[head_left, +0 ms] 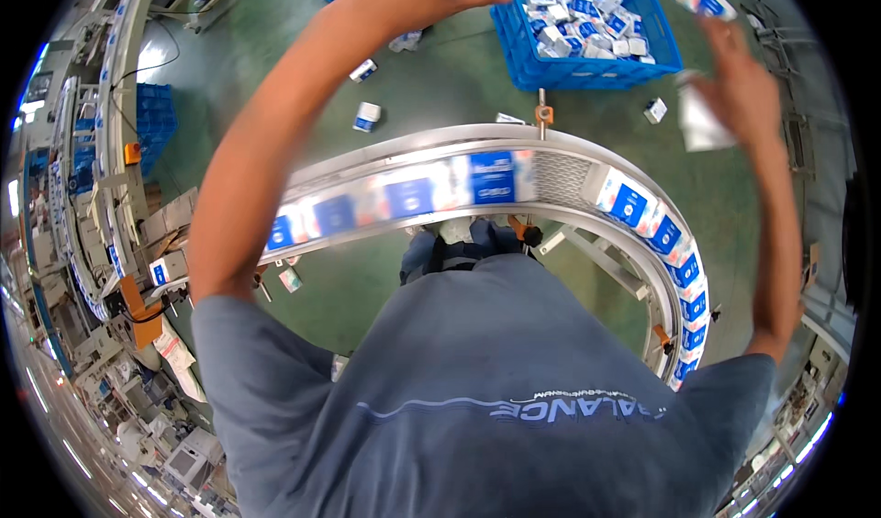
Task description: The person arranges small blue and white boxes on a curved conveyor belt in a factory setting. They pick up boxes from the floor and place them onto the belt, occasionally using a white cloth to wipe the boxes or the belt surface.
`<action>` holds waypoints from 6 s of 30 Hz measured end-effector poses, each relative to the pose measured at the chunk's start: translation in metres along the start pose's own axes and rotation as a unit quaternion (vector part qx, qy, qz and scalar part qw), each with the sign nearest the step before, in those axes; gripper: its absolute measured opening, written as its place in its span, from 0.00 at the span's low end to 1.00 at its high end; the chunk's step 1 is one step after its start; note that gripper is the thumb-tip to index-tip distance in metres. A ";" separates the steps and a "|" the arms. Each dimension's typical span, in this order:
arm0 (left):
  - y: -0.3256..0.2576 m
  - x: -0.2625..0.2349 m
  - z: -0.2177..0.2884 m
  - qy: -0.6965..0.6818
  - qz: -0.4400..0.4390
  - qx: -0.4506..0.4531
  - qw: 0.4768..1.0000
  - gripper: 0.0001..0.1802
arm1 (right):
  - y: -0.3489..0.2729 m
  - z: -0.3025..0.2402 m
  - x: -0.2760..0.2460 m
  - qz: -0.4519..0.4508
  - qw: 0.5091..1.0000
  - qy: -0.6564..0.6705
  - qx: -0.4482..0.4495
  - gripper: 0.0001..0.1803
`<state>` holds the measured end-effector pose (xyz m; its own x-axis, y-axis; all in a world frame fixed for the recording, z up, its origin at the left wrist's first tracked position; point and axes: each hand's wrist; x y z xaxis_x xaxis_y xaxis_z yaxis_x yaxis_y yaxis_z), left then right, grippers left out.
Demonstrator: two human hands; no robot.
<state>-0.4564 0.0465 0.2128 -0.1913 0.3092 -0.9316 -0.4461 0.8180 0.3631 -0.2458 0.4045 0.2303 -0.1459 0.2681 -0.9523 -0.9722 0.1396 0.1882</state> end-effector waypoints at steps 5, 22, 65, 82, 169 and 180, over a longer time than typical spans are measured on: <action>-0.152 0.041 0.024 -0.135 -0.084 -0.032 0.987 0.38 | -0.113 -0.134 0.083 -0.322 0.928 0.142 -0.125 0.49; -0.323 0.103 0.060 -0.086 -0.201 -0.056 0.974 0.47 | -0.146 -0.180 0.112 -0.206 0.961 0.153 -0.099 0.38; -0.038 0.033 0.100 -0.030 0.119 0.020 0.992 0.38 | -0.041 0.079 0.039 0.006 0.998 -0.055 0.023 0.28; -0.253 0.068 0.080 -0.165 -0.177 -0.141 0.960 0.41 | -0.200 -0.082 0.134 -0.259 0.953 0.156 -0.026 0.57; -1.196 -0.218 1.095 -0.278 -0.035 0.958 -0.059 0.52 | -1.036 -0.762 -0.244 0.698 -0.409 -0.204 0.551 0.11; -1.117 -0.225 1.144 -0.282 -0.091 0.955 0.012 0.53 | -0.909 -0.827 -0.157 0.769 -0.420 -0.279 0.393 0.23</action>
<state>1.0848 -0.3819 -0.0039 -0.0634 -0.2687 -0.9611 0.5433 -0.8172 0.1926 0.5090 -0.5533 0.0102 0.9584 0.1412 0.2481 0.2763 -0.6775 -0.6817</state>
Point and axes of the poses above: each hand's wrist, its own y-axis towards the middle knuckle, its own x-axis out of the palm, z = x × y, and after that the axes turned 2 degrees about x, right-handed
